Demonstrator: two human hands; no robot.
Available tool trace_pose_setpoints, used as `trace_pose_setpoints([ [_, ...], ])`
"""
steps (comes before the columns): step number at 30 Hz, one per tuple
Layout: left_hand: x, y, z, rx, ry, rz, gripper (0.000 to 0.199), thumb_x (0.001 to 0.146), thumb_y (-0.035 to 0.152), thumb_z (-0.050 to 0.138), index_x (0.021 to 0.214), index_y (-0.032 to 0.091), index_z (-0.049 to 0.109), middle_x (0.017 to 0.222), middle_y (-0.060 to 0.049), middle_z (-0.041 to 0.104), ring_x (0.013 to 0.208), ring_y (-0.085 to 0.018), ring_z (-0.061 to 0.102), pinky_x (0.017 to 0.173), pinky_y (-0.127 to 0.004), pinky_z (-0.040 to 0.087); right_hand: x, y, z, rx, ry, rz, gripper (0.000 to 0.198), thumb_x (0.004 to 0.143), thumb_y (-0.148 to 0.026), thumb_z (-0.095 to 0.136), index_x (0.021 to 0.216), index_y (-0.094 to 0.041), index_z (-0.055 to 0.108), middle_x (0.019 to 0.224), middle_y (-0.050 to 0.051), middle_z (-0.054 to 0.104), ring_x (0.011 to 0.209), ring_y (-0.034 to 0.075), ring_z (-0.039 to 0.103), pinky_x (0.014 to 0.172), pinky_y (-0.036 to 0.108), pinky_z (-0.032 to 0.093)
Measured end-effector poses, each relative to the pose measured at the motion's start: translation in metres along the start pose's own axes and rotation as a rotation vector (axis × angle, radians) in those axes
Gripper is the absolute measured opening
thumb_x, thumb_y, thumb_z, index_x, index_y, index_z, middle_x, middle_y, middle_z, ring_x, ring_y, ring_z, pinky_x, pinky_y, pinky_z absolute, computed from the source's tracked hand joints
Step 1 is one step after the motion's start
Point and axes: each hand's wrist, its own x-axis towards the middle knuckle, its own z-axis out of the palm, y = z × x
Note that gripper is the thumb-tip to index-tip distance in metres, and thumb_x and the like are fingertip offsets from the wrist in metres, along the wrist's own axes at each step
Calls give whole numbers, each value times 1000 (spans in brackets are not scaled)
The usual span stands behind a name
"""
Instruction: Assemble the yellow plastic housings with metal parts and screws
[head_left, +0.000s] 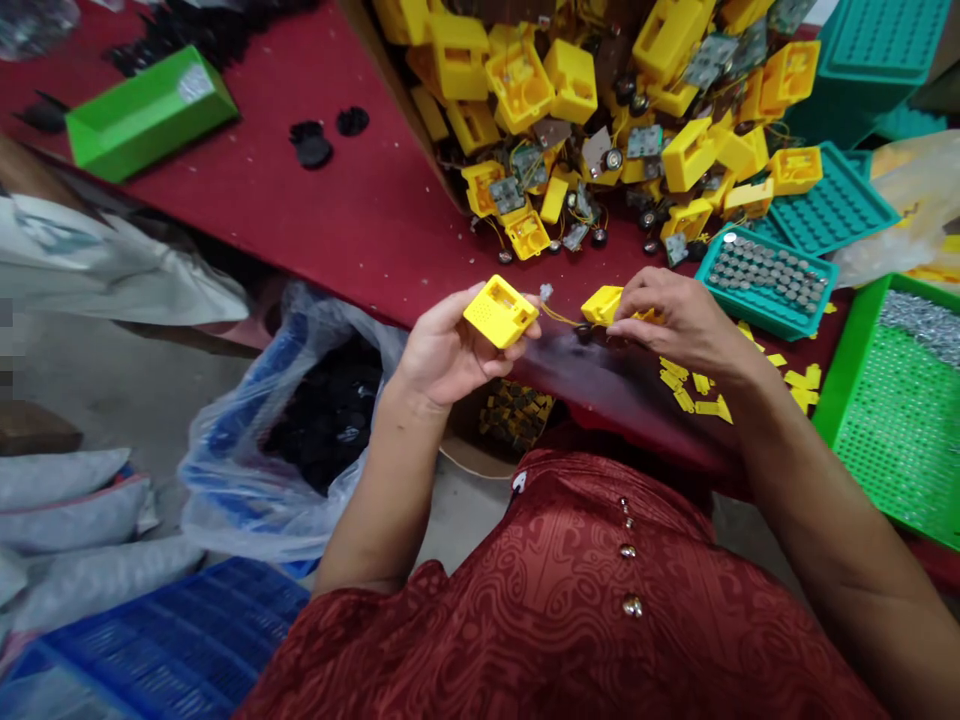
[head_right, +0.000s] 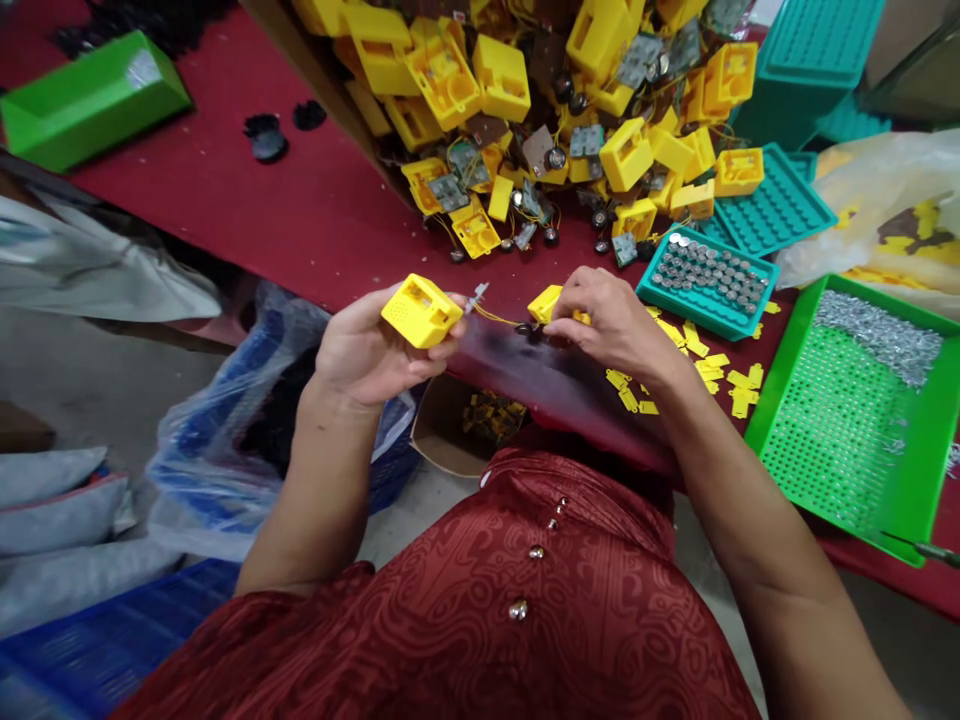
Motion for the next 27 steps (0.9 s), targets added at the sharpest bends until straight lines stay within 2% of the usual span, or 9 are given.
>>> trace_pose_setpoints([
  [2,0,1,0,16,4,23,43,97,43,58,105,6,77,80,-13,76,55,-12,62,41,-16,39,3,5,-1,6,46,34,19,96,-30,71,84,-16,75,92,7,64,87,17,60,90,36,51],
  [6,-2,1,8,84,-3,20,44,96,46,60,107,7,77,82,-13,76,55,-12,61,42,-16,38,5,-5,5,-189,399,189,20,100,-33,64,99,-17,76,109,14,68,105,25,64,100,44,54],
  [9,-4,2,22,122,-49,2,44,97,48,60,106,8,77,82,-13,76,55,-12,61,42,-17,38,3,-29,11,-137,544,177,46,107,-58,57,115,-16,75,119,16,68,114,27,65,106,47,55],
  [12,-5,4,39,177,-124,2,45,97,51,61,101,9,75,78,-12,74,52,-12,61,42,-18,38,3,-52,17,302,401,211,88,95,-96,44,120,-17,72,120,15,69,104,24,69,94,42,62],
  [15,-4,5,53,327,-164,62,47,93,57,64,95,11,74,73,-9,72,51,-14,59,42,-20,37,4,-65,20,867,114,434,102,85,-108,36,125,-19,65,117,14,71,88,19,70,74,34,65],
  [19,2,1,64,822,35,366,49,83,65,76,93,17,72,78,-5,71,60,-16,60,51,-26,46,8,-75,13,1277,-10,598,82,99,-94,35,122,-20,61,96,8,71,72,16,68,58,29,62],
  [23,30,0,65,1307,358,799,50,81,71,76,91,23,65,89,-8,69,84,-30,70,77,-44,60,25,-76,0,1409,-30,550,57,106,-74,55,112,-17,62,83,2,66,67,14,67,59,26,62],
  [25,47,4,68,1351,350,1034,53,86,73,70,100,23,66,100,-13,70,97,-37,72,85,-53,63,40,-71,-11,1410,69,507,47,96,-59,80,106,-17,61,81,-1,65,63,10,63,57,21,58],
  [27,60,11,69,1325,304,1211,55,89,70,70,114,21,67,123,-19,70,118,-43,72,95,-57,64,56,-65,-29,1380,197,470,36,95,-43,83,102,-17,59,80,-1,65,62,9,62,56,18,55],
])
